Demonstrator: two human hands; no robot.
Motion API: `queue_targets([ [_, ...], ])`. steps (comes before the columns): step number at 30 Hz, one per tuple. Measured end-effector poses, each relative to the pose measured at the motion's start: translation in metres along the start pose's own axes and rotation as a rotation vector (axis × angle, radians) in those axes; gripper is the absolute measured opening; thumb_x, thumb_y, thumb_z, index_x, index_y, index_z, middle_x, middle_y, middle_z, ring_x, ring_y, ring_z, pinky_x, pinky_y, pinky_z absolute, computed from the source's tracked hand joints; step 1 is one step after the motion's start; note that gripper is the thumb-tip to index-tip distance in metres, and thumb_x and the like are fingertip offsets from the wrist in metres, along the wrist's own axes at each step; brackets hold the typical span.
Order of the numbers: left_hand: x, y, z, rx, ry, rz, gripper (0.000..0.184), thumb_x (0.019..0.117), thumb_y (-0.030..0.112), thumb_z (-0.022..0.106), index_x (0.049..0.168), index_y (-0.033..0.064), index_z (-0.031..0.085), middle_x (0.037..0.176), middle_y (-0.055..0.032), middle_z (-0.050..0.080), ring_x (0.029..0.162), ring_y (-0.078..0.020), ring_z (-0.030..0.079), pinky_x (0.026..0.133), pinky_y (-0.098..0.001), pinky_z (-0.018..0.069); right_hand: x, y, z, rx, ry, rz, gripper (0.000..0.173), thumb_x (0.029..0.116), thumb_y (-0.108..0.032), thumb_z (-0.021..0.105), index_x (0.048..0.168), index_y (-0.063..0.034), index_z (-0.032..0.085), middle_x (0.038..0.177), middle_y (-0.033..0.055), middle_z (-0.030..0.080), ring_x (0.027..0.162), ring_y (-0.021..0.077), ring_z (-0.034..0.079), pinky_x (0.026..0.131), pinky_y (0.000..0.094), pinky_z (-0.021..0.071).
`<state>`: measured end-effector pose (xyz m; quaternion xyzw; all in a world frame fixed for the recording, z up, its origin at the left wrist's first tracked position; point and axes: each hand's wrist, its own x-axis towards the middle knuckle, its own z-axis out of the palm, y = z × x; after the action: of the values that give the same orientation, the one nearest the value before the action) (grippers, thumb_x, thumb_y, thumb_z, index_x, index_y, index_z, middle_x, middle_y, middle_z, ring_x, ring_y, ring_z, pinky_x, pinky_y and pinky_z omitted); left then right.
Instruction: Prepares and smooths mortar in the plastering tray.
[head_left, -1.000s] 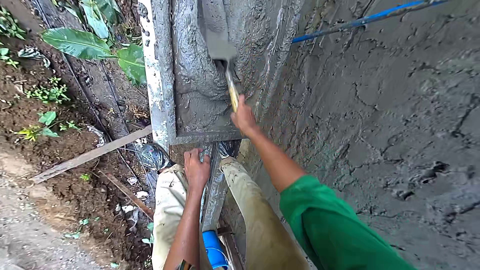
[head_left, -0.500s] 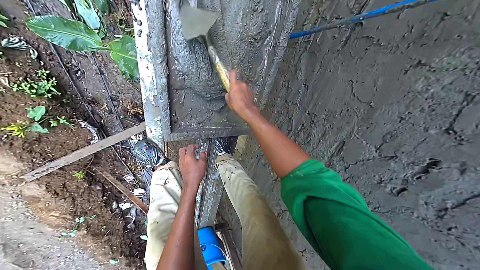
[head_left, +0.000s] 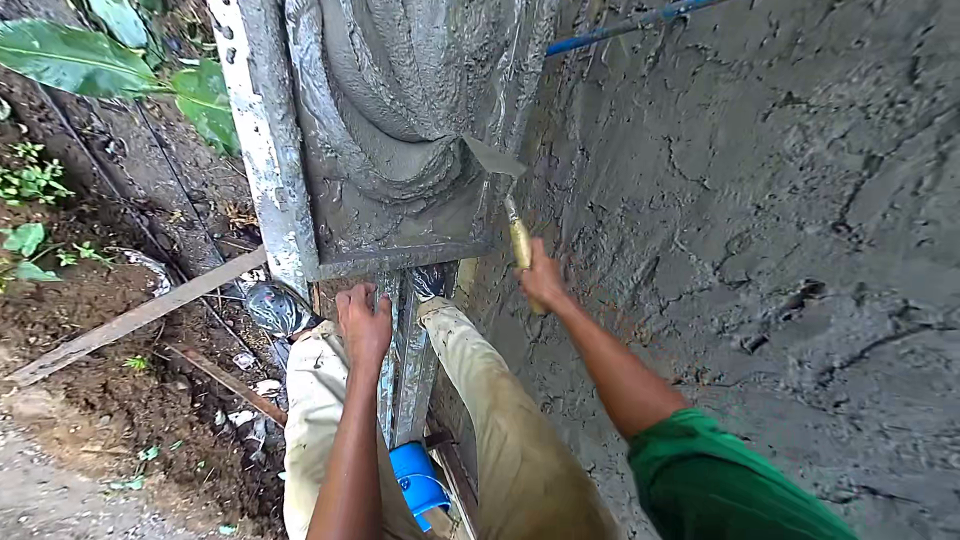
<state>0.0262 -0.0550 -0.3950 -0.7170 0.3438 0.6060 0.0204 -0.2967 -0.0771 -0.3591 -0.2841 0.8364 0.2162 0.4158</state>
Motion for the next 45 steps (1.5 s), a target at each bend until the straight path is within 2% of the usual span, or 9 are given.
queue_targets([
  [6, 0.003, -0.002, -0.011, 0.03, 0.033, -0.044, 0.031, 0.1007, 0.022, 0.062, 0.126, 0.0032, 0.065, 0.131, -0.0248, 0.056, 0.108, -0.0365, 0.064, 0.094, -0.0553, 0.052, -0.004, -0.121, 0.141, 1.157, -0.112, 0.153, 0.059, 0.1011, -0.009, 0.053, 0.15, -0.0124, 0.021, 0.086, 0.0079, 0.053, 0.057, 0.0155, 0.057, 0.049, 0.0313, 0.0535],
  [11, 0.003, -0.004, -0.014, 0.139, 0.037, -0.147, 0.037, 0.0978, 0.025, 0.062, 0.127, 0.003, 0.065, 0.135, -0.0289, 0.054, 0.123, -0.0442, 0.056, 0.102, -0.0624, 0.0447, -0.069, -0.145, 0.17, 0.989, -0.312, 0.071, 0.062, 0.1003, -0.026, 0.058, 0.153, -0.0247, 0.026, 0.083, 0.0091, 0.055, 0.054, 0.0171, 0.056, 0.05, 0.0338, 0.052],
  [16, 0.004, -0.004, -0.018, 0.168, 0.05, -0.207, 0.036, 0.0993, 0.024, 0.059, 0.127, 0.0029, 0.065, 0.139, -0.0302, 0.052, 0.125, -0.0456, 0.055, 0.102, -0.0621, 0.0443, -0.102, -0.101, 0.125, 0.585, -0.365, -0.013, 0.074, 0.0976, -0.011, 0.064, 0.159, -0.0167, 0.024, 0.09, 0.0162, 0.063, 0.06, 0.0201, 0.065, 0.057, 0.0351, 0.0584],
  [21, 0.003, -0.003, -0.016, 0.176, 0.058, -0.18, 0.035, 0.0993, 0.023, 0.06, 0.127, 0.0023, 0.064, 0.138, -0.031, 0.051, 0.123, -0.0472, 0.055, 0.101, -0.0638, 0.0445, -0.041, -0.077, 0.035, 0.51, -0.619, -0.052, 0.048, 0.0995, -0.007, 0.059, 0.144, -0.008, 0.043, 0.09, 0.0085, 0.063, 0.058, 0.0108, 0.056, 0.049, 0.0255, 0.0486],
  [29, 0.002, -0.006, -0.011, 0.162, 0.052, -0.131, 0.037, 0.0995, 0.024, 0.06, 0.13, 0.0032, 0.064, 0.139, -0.0292, 0.052, 0.123, -0.0457, 0.056, 0.101, -0.0631, 0.0457, 0.042, -0.088, -0.126, 0.409, -0.252, -0.068, 0.044, 0.0994, -0.005, 0.057, 0.142, -0.0137, 0.047, 0.084, 0.0031, 0.06, 0.052, 0.0074, 0.053, 0.045, 0.022, 0.0477],
  [33, 0.002, -0.003, -0.004, 0.137, 0.044, -0.116, 0.035, 0.0986, 0.023, 0.062, 0.128, 0.0031, 0.065, 0.136, -0.0286, 0.053, 0.122, -0.0441, 0.056, 0.1, -0.0608, 0.0469, 0.043, -0.101, -0.154, 0.395, -0.127, -0.121, 0.051, 0.0981, -0.007, 0.06, 0.146, -0.0182, 0.045, 0.087, 0.0039, 0.061, 0.053, 0.0089, 0.055, 0.046, 0.0234, 0.0496],
  [36, 0.003, -0.003, -0.002, 0.128, 0.042, -0.101, 0.034, 0.0986, 0.022, 0.062, 0.127, 0.0036, 0.065, 0.135, -0.0286, 0.053, 0.118, -0.0432, 0.059, 0.097, -0.0599, 0.0484, 0.065, -0.12, -0.116, 0.49, 0.02, -0.158, 0.058, 0.0985, -0.01, 0.06, 0.15, -0.0159, 0.035, 0.094, 0.0073, 0.06, 0.058, 0.0129, 0.058, 0.05, 0.0285, 0.0524],
  [41, 0.004, -0.002, 0.001, 0.11, 0.041, -0.085, 0.033, 0.0992, 0.022, 0.062, 0.127, 0.0036, 0.065, 0.133, -0.0273, 0.054, 0.116, -0.0411, 0.06, 0.097, -0.0578, 0.0491, 0.083, -0.149, 0.033, 0.522, 0.047, -0.123, 0.08, 0.0991, -0.013, 0.06, 0.161, -0.0134, 0.009, 0.098, 0.0194, 0.064, 0.061, 0.0256, 0.067, 0.055, 0.0423, 0.0609],
  [45, 0.003, 0.001, 0.003, 0.127, 0.013, -0.081, 0.034, 0.0992, 0.022, 0.062, 0.128, 0.0036, 0.064, 0.134, -0.0268, 0.055, 0.119, -0.0411, 0.058, 0.099, -0.0583, 0.0478, 0.02, -0.104, 0.065, 0.276, -0.14, -0.063, 0.079, 0.0977, -0.014, 0.061, 0.161, -0.0171, 0.015, 0.099, 0.0206, 0.066, 0.063, 0.0272, 0.068, 0.058, 0.0445, 0.0603],
])
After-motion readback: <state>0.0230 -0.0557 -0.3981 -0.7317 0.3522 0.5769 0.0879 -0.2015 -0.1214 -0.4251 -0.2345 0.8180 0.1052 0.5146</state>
